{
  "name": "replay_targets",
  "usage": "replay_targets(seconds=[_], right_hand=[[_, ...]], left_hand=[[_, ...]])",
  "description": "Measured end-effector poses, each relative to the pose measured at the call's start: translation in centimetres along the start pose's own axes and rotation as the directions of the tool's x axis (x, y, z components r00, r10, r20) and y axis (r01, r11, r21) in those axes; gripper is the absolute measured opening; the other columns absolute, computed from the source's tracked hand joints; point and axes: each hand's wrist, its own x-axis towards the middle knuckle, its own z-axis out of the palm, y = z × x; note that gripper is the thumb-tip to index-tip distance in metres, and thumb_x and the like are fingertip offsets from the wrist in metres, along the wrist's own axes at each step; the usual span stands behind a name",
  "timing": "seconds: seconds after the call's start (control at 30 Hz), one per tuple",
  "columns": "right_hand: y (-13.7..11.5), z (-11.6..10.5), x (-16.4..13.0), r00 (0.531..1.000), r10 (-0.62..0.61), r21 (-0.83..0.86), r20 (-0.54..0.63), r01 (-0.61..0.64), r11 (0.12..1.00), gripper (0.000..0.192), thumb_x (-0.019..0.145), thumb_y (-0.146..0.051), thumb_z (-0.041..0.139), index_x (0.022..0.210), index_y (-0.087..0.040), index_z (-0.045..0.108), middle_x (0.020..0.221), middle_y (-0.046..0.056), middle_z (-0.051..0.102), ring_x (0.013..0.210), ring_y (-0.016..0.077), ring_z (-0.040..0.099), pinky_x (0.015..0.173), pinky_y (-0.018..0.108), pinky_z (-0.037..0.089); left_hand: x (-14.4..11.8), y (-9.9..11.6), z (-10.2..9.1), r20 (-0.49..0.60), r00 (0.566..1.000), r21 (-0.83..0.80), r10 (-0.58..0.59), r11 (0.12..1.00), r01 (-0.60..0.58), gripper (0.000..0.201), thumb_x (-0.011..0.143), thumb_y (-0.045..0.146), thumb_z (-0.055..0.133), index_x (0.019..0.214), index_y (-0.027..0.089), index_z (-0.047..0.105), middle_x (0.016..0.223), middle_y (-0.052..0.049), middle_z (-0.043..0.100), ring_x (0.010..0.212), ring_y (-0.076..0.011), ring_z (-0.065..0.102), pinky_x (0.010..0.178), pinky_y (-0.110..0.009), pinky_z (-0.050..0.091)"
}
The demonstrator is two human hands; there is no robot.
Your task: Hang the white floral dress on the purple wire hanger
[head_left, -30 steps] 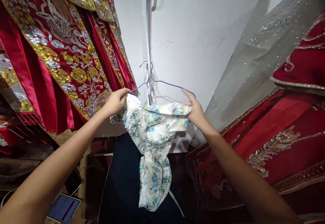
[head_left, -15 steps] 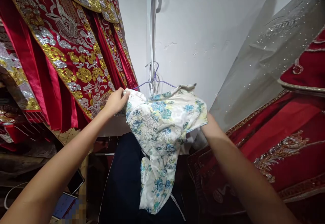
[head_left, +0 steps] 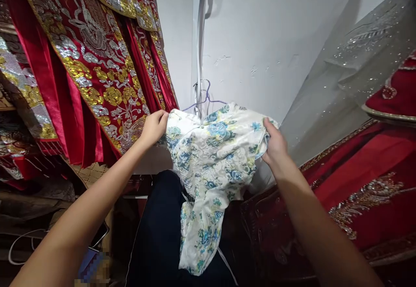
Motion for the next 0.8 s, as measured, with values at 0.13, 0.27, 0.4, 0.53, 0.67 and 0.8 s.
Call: replay_targets(seconds=[0.13,0.27,0.4,0.53,0.67,0.8], right_hand=[[-2.6,1.6,-2.7,0.998,-0.062,0.096,-0.034,0.065,0.993,0.032,0.092,-0.047,0.063,0.107,-0.019,0.068,0.108,0.005,0.073,0.094,0.0192,0.073,0.080,0.033,0.064],[-4.4,1.2,-10.0,0.899,-0.017,-0.106,0.439,0.070,0.992,0.051,0.093,-0.062,0.049,0.105,-0.018,0.072,0.100,0.005,0.076,0.082,0.0165,0.074,0.065,0.026,0.063],[-5.5,0.2,-14.8,0.494,0.230,-0.316,0.838,0.098,0.944,0.052,0.063,-0.048,0.087,0.102,-0.016,0.078,0.102,0.010,0.077,0.088,0.0231,0.074,0.077,0.030,0.062],[-2.2,1.9,-13.7,0.396,0.333,-0.505,0.856,0.499,0.705,0.052,0.083,-0.040,0.074,0.133,-0.027,0.065,0.130,0.010,0.066,0.123,0.0281,0.061,0.108,0.045,0.047],[4.0,4.4,-11.9,0.597,0.025,-0.568,0.802,0.748,0.343,0.105,0.072,-0.039,0.079,0.158,-0.018,0.023,0.154,0.019,0.037,0.146,0.0383,0.030,0.120,0.059,0.024],[5.7,5.7,-10.1,0.569,-0.072,-0.544,0.819,0.810,0.220,0.103,0.068,-0.039,0.077,0.156,-0.016,0.028,0.126,0.017,0.052,0.118,0.0378,0.049,0.103,0.054,0.041]], left_hand=[[3.0,3.8,0.3,-0.041,0.982,0.027,0.187,0.982,-0.186,0.033,0.101,0.038,0.039,0.104,0.016,0.065,0.104,-0.010,0.068,0.097,-0.0235,0.059,0.086,-0.034,0.042],[2.8,5.2,0.7,-0.020,0.969,-0.066,0.248,0.966,-0.249,0.027,0.099,0.039,0.047,0.099,0.017,0.063,0.094,-0.008,0.065,0.089,-0.0214,0.057,0.082,-0.033,0.041],[-0.6,5.0,2.5,0.062,0.996,-0.477,0.068,0.879,-0.030,0.051,0.100,0.054,0.039,0.065,0.018,0.049,0.060,0.000,0.046,0.059,-0.0137,0.044,0.061,-0.027,0.035],[-4.1,7.0,4.1,0.221,0.974,-0.708,-0.047,0.680,0.193,0.059,0.097,0.062,0.040,0.060,0.017,0.051,0.059,0.001,0.047,0.057,-0.0116,0.044,0.058,-0.025,0.035],[-5.1,10.2,4.5,0.349,0.937,-0.890,-0.022,0.307,0.338,0.044,0.097,0.055,0.050,0.077,0.017,0.063,0.073,-0.002,0.059,0.071,-0.0121,0.056,0.071,-0.024,0.045],[-4.7,9.0,4.4,0.410,0.910,-0.909,-0.054,0.050,0.413,0.031,0.074,0.024,0.083,0.100,0.015,0.068,0.101,-0.007,0.070,0.094,-0.0170,0.066,0.093,-0.031,0.049]])
